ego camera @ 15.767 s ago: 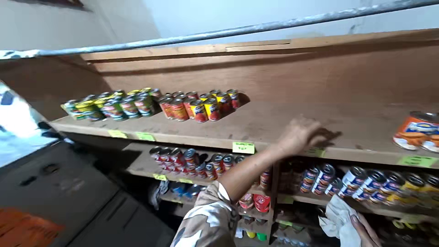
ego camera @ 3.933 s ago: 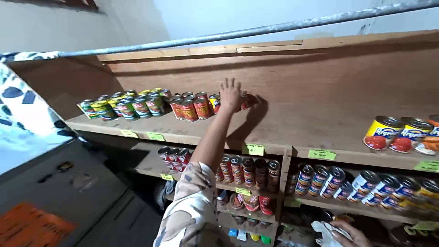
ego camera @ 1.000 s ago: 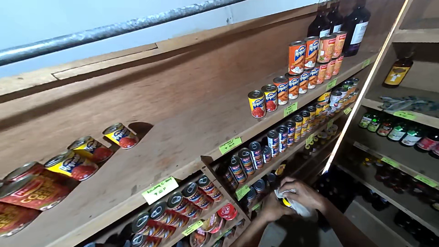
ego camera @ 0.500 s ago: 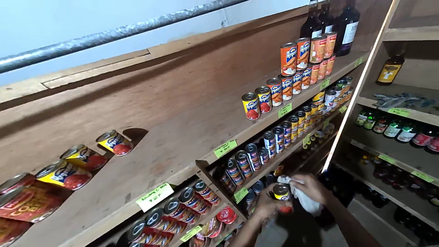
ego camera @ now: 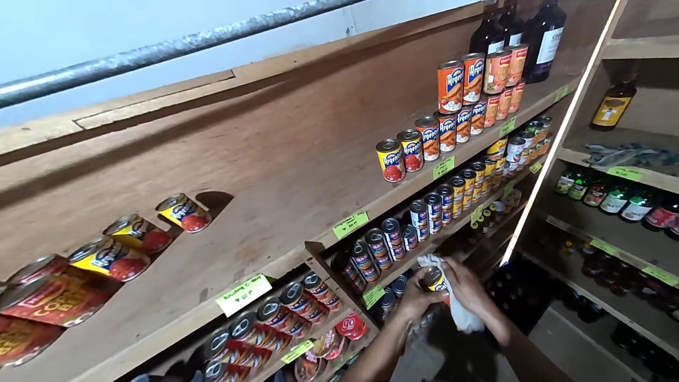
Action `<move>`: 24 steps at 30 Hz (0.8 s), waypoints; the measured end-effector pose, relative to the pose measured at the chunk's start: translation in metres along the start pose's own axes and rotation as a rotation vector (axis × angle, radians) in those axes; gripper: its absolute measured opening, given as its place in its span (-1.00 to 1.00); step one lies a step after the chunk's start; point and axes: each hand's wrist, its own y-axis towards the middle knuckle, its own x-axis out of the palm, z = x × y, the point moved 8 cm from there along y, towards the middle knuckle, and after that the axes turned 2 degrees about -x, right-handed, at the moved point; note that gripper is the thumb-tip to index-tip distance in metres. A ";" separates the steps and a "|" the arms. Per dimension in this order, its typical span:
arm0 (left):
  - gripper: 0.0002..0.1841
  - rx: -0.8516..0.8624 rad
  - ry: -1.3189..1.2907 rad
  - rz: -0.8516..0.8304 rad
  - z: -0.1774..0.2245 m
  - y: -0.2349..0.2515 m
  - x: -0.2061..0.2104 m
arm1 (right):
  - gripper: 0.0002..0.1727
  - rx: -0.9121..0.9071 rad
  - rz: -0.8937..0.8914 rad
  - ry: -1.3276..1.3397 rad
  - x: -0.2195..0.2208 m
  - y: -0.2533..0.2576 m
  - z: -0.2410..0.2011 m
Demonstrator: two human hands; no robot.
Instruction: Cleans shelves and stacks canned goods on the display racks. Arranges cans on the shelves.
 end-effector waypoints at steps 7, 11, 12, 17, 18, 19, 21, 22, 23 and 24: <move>-0.45 0.008 -0.553 0.301 0.007 -0.017 0.005 | -0.53 -0.390 0.656 0.343 -0.003 -0.027 0.008; -0.15 0.390 -0.090 0.282 0.028 -0.025 -0.002 | -0.45 0.207 0.624 1.016 0.025 -0.020 0.025; -0.14 0.460 0.009 0.278 0.034 -0.028 -0.006 | -0.43 0.244 0.555 1.068 0.034 -0.022 0.029; -0.18 0.315 -0.179 0.325 0.028 -0.025 -0.026 | -0.63 0.003 0.445 0.592 0.018 -0.026 0.019; -0.27 0.240 -0.334 0.340 0.026 -0.025 -0.026 | -0.65 -0.103 0.445 0.489 0.013 -0.027 0.010; -0.41 0.160 -0.499 0.355 0.027 -0.025 -0.025 | -0.65 -0.232 0.430 0.412 0.011 -0.029 0.001; -0.63 0.041 -0.729 0.336 0.029 -0.025 -0.025 | -0.63 -0.477 0.378 0.299 0.009 -0.031 -0.008; -0.70 0.024 -0.781 0.282 0.030 -0.025 -0.025 | -0.62 -0.550 0.358 0.248 0.008 -0.030 -0.009; -0.74 0.027 -0.799 0.215 0.030 -0.026 -0.025 | -0.63 -0.581 0.353 0.204 0.005 -0.029 -0.008; -0.75 0.043 -0.790 0.142 0.029 -0.027 -0.024 | -0.65 -0.568 0.366 0.165 0.001 -0.028 -0.008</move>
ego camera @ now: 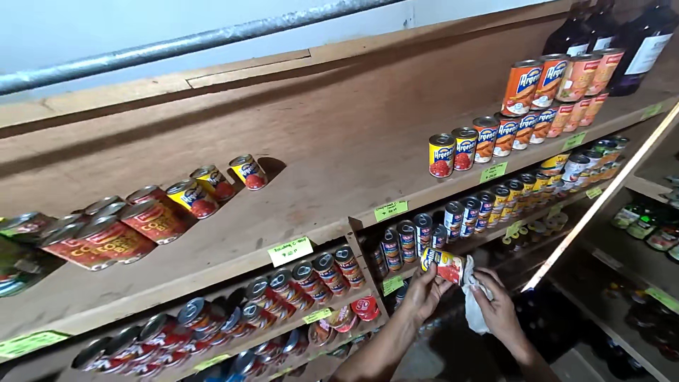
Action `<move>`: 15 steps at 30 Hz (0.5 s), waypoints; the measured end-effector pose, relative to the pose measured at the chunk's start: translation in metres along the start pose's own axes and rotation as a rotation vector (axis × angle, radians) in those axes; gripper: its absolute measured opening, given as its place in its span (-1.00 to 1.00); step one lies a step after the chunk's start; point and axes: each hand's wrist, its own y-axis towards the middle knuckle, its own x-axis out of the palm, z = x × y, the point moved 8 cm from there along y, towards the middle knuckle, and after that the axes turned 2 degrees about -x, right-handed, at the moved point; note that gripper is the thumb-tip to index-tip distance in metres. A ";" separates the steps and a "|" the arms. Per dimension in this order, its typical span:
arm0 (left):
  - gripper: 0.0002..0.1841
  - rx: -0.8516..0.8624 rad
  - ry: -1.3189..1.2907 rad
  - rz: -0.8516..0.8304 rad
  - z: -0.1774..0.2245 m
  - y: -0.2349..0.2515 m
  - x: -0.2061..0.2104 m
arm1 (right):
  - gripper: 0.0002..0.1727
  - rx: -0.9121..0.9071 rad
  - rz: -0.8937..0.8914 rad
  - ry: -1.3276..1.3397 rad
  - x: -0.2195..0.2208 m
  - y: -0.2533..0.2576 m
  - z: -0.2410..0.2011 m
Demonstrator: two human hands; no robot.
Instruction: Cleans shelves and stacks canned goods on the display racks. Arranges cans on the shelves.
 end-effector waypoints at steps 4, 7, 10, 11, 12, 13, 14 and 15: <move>-0.64 0.026 0.236 -0.123 0.005 -0.005 0.002 | -0.63 0.297 0.055 0.005 -0.013 0.014 -0.007; -0.29 0.188 0.770 -0.319 0.019 -0.018 0.021 | -0.66 0.489 0.288 0.232 -0.038 0.029 0.002; -0.23 0.379 1.108 -0.502 0.032 -0.042 0.057 | -0.67 0.484 0.411 0.262 -0.063 0.044 -0.004; -0.22 0.475 1.128 -0.489 0.048 -0.051 0.072 | -0.70 0.473 0.411 0.262 -0.066 0.046 -0.006; -0.21 0.576 1.112 -0.443 0.071 -0.058 0.087 | -0.72 0.470 0.402 0.259 -0.067 0.044 -0.007; -0.18 0.668 1.080 -0.373 0.097 -0.065 0.102 | -0.72 0.483 0.386 0.254 -0.067 0.040 -0.005; -0.16 0.738 1.056 -0.292 0.125 -0.068 0.115 | -0.74 0.506 0.380 0.259 -0.065 0.034 -0.001; -0.14 0.766 1.035 -0.206 0.152 -0.066 0.124 | -0.76 0.527 0.387 0.271 -0.063 0.028 0.004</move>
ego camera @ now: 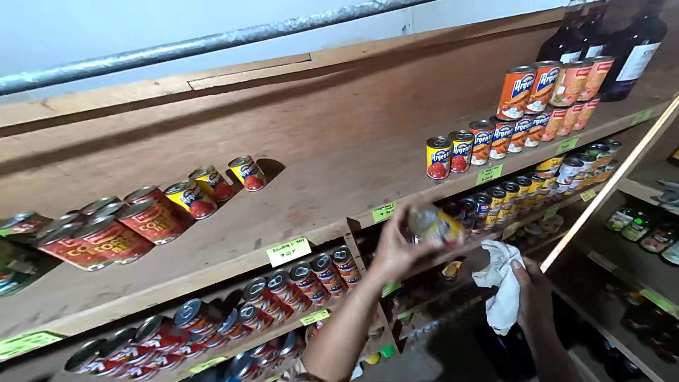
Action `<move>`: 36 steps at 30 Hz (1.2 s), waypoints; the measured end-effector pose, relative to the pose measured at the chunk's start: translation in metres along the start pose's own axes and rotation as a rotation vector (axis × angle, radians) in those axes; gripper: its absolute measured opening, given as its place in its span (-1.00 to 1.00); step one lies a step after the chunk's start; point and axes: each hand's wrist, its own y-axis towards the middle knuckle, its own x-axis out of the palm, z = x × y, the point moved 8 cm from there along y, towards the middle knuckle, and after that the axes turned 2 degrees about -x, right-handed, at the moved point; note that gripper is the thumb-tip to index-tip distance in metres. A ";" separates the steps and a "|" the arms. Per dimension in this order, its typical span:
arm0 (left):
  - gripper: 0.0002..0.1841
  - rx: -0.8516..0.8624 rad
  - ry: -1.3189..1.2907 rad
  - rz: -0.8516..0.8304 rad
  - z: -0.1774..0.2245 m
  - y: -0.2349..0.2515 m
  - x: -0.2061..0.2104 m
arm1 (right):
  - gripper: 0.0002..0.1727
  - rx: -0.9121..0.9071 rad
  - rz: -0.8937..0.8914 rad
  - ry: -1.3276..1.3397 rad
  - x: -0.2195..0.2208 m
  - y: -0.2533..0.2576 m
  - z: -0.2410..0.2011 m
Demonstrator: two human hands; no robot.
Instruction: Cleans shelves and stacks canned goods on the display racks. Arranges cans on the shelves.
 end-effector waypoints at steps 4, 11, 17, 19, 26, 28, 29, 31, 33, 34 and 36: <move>-0.25 -0.058 -0.035 0.071 0.012 0.073 -0.045 | -0.74 0.038 0.003 0.046 -0.001 -0.008 0.019; -0.26 -0.113 0.021 -0.080 0.011 0.064 0.013 | -0.61 -0.225 -0.020 0.030 0.002 0.019 -0.048; -0.26 -0.089 0.077 -0.090 -0.028 0.033 0.061 | -0.61 -0.811 -0.151 -0.154 0.046 0.005 -0.134; -0.29 -0.131 -0.176 0.045 -0.041 0.025 0.067 | -0.69 -0.943 -0.153 -0.228 0.065 -0.005 -0.125; -0.18 -0.068 -0.538 0.236 -0.066 -0.021 0.098 | -0.56 0.084 0.177 0.591 0.069 -0.006 -0.036; -0.21 0.224 -0.336 0.192 -0.043 -0.015 0.089 | -0.60 0.326 0.113 0.688 0.075 -0.016 -0.026; -0.22 0.312 -0.248 0.192 -0.029 -0.007 0.082 | -0.59 0.361 0.010 0.653 0.076 -0.023 -0.025; -0.23 0.351 -0.109 0.210 0.006 0.025 0.061 | -0.60 0.342 -0.203 0.525 0.077 -0.035 -0.026; -0.22 0.301 -0.008 0.175 0.037 0.072 0.038 | -0.58 0.312 -0.312 0.446 0.074 -0.041 -0.022; -0.22 0.292 0.022 0.138 0.049 0.099 0.028 | -0.59 0.318 -0.299 0.438 0.071 -0.041 -0.017; -0.27 0.242 0.057 0.067 0.064 0.153 0.017 | -0.58 0.349 -0.241 0.471 0.065 -0.037 -0.007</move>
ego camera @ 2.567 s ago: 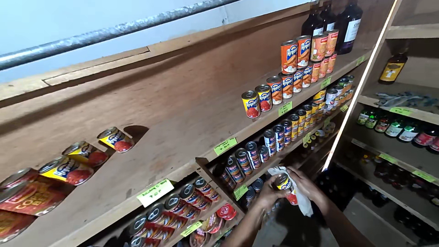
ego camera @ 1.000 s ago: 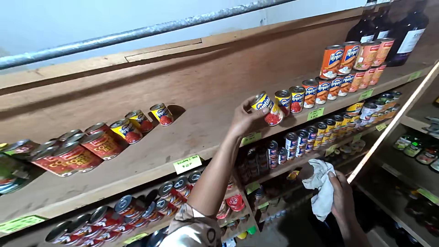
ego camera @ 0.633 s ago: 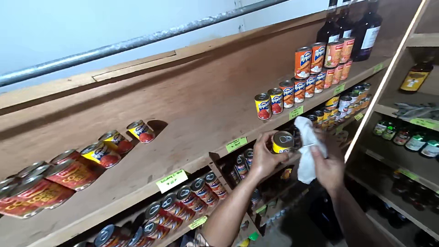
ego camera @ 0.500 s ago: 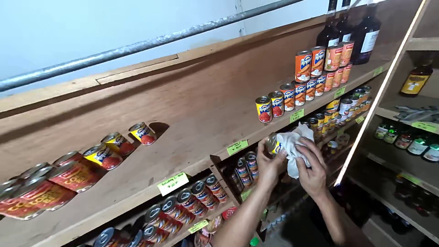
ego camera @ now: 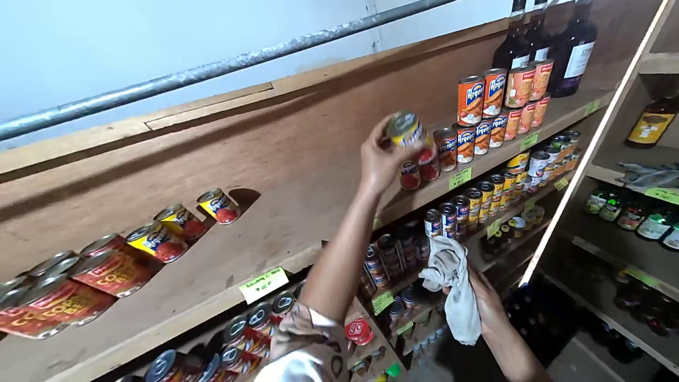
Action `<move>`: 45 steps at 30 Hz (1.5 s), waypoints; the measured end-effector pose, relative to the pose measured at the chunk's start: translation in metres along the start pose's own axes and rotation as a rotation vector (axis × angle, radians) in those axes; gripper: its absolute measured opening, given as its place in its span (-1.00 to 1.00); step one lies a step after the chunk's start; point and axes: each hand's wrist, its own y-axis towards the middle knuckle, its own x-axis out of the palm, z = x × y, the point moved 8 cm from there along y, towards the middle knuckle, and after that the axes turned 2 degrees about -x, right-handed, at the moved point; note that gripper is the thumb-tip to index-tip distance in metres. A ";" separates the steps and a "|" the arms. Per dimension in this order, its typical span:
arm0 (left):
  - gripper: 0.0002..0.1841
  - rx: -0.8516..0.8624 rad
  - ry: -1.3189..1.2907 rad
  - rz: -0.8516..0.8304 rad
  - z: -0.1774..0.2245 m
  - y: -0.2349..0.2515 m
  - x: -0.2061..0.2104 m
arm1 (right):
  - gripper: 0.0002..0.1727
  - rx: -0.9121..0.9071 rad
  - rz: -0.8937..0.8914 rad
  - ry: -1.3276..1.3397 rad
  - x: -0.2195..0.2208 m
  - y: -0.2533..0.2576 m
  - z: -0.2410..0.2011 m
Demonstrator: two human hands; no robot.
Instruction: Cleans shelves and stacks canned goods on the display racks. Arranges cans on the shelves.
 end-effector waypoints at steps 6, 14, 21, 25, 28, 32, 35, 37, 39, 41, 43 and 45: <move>-0.36 -0.215 0.092 -0.133 -0.049 0.067 0.014 | -0.59 -0.037 0.031 0.033 -0.015 0.008 -0.003; -0.31 -0.312 0.098 -0.247 -0.071 0.054 0.021 | -0.61 -0.006 0.021 -0.018 -0.021 0.008 0.009; -0.41 -0.323 0.056 -0.313 -0.078 0.051 0.027 | -0.59 0.029 -0.036 -0.027 -0.010 0.008 0.022; -0.01 -0.273 0.174 -0.228 -0.069 0.045 0.018 | -0.60 0.044 -0.025 -0.069 -0.001 0.002 0.025; 0.13 -0.239 0.506 -0.098 -0.052 0.042 -0.035 | -0.59 0.037 -0.142 -0.110 0.012 0.003 0.030; -0.07 -0.338 1.072 0.039 -0.036 0.039 -0.168 | -0.58 0.036 -0.271 -0.160 0.028 0.005 0.040; -0.15 -0.440 1.460 0.103 -0.049 0.023 -0.290 | -0.60 0.036 -0.336 -0.200 0.039 0.006 0.048; -0.32 -0.671 1.546 0.141 -0.055 -0.006 -0.351 | -0.60 0.041 -0.354 -0.213 0.046 0.004 0.048; -0.32 -0.884 1.471 0.208 -0.065 -0.035 -0.392 | -0.59 0.042 -0.384 -0.225 0.054 0.001 0.047; -0.21 -0.940 1.271 0.311 -0.079 -0.052 -0.418 | -0.57 0.039 -0.381 -0.239 0.057 0.001 0.047; -0.14 -0.954 1.106 0.379 -0.093 -0.060 -0.432 | -0.56 0.012 -0.366 -0.255 0.054 0.001 0.047; -0.15 -0.941 0.998 0.420 -0.104 -0.064 -0.440 | -0.53 -0.030 -0.332 -0.302 0.052 0.000 0.044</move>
